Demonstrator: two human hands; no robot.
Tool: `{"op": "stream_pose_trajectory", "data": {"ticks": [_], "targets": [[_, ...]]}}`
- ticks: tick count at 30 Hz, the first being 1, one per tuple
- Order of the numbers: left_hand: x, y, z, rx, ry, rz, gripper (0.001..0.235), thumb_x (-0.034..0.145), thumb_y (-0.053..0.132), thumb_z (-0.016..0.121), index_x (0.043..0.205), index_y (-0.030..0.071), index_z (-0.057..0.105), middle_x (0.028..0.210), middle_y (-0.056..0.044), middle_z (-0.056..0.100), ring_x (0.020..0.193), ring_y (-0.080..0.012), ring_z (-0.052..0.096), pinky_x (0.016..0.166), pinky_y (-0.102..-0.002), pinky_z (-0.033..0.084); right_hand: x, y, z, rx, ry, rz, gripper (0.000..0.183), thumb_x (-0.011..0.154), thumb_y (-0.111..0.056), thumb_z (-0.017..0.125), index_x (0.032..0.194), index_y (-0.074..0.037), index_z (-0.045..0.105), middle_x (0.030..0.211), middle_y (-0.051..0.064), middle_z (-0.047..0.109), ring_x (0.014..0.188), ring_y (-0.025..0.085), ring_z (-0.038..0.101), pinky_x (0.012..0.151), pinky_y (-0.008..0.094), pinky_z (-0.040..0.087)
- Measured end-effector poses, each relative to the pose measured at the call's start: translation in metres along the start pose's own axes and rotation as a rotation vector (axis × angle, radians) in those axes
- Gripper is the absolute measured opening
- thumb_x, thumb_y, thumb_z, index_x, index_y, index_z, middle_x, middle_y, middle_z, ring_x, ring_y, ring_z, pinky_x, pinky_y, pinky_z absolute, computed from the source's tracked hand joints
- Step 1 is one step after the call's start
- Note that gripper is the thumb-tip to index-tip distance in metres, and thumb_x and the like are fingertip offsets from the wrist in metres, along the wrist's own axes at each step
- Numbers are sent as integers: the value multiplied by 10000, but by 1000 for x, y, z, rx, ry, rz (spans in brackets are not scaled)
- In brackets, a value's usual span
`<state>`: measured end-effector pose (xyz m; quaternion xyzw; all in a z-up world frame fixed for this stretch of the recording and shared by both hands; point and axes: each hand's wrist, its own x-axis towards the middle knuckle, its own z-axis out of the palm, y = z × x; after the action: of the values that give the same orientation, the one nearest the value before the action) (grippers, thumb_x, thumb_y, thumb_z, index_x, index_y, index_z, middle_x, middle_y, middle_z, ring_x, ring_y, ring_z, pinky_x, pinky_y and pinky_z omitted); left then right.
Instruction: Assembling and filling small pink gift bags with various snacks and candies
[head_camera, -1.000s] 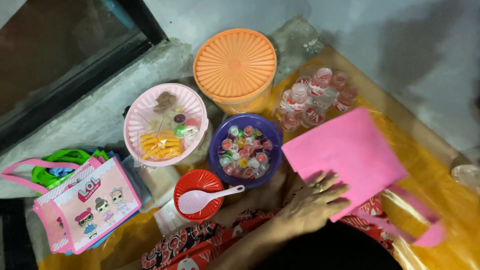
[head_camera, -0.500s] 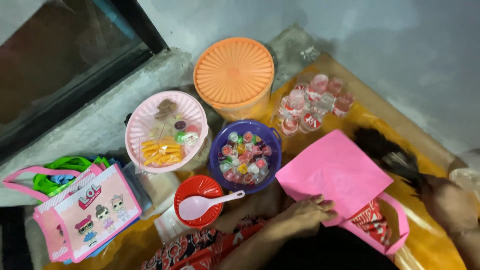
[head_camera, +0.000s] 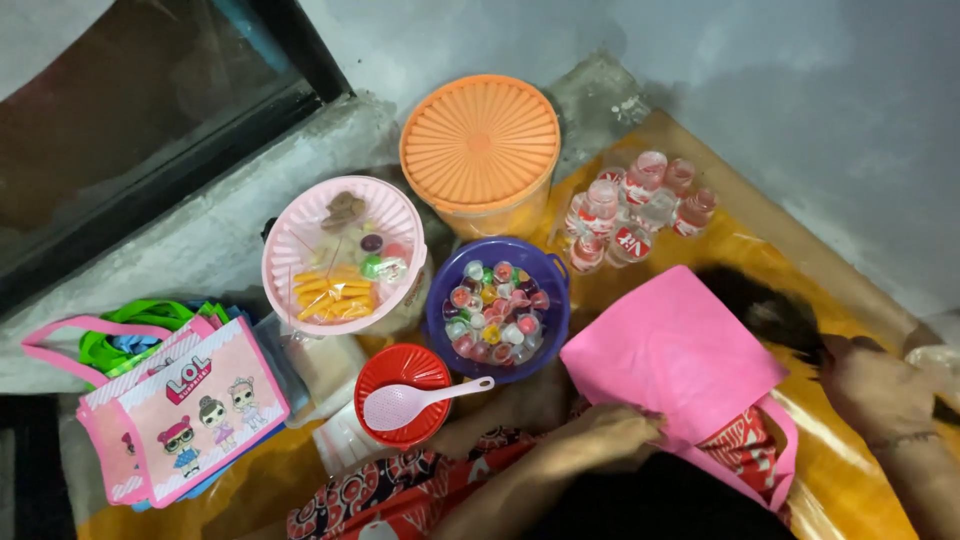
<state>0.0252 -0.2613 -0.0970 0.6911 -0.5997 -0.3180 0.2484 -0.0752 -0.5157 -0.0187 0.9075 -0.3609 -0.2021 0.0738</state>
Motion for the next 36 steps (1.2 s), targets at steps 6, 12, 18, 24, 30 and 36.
{"op": "stream_pose_trajectory", "data": {"ticks": [6, 12, 18, 24, 30, 36], "targets": [[-2, 9, -12, -24, 53, 57, 216, 804, 206, 476, 986, 195, 591, 1054, -32, 606, 887, -264, 600, 730, -373, 472, -30, -20, 38, 225, 297, -422, 263, 797, -337, 391, 1050, -299, 452, 955, -56, 558, 740, 155, 616, 574, 295, 475], [-9, 12, -18, -76, 81, 35, 239, 820, 204, 442, 996, 210, 603, 1123, 1, 581, 906, -245, 603, 759, -341, 464, 6, -13, 60, 72, 252, -451, 384, 747, -354, 437, 1129, -316, 449, 956, -22, 566, 663, 173, 634, 485, 297, 506], [-14, 28, -43, -121, 112, -88, 256, 843, 232, 356, 942, 131, 569, 1154, -40, 554, 948, -288, 567, 711, -424, 442, 27, -2, 24, 641, 191, 10, 285, 884, -328, 448, 967, -102, 600, 826, 146, 624, 737, 299, 581, 595, 394, 434], [-7, 27, -34, -78, 162, -32, 307, 833, 199, 371, 1062, 150, 570, 1177, -150, 528, 1120, -263, 488, 811, -411, 423, -20, -55, -47, 1260, -161, 78, 540, 648, -283, 623, 1114, -19, 552, 1078, 137, 574, 983, 217, 513, 872, 326, 385], [-7, 27, -37, 36, 212, 50, 356, 739, 101, 401, 1051, 133, 570, 1145, -115, 544, 1005, -293, 538, 744, -419, 450, 17, -57, 3, 1268, 18, -88, 464, 615, -55, 687, 1060, -20, 560, 949, 87, 608, 835, 174, 541, 755, 280, 423], [-24, 53, -68, 280, 598, 188, 390, 680, -68, 544, 1064, 3, 547, 1094, -142, 563, 958, -342, 543, 856, -463, 438, 12, -64, -27, 1209, 212, -214, 285, 666, -22, 646, 947, -22, 600, 859, 66, 612, 780, 148, 528, 683, 264, 405]]}}
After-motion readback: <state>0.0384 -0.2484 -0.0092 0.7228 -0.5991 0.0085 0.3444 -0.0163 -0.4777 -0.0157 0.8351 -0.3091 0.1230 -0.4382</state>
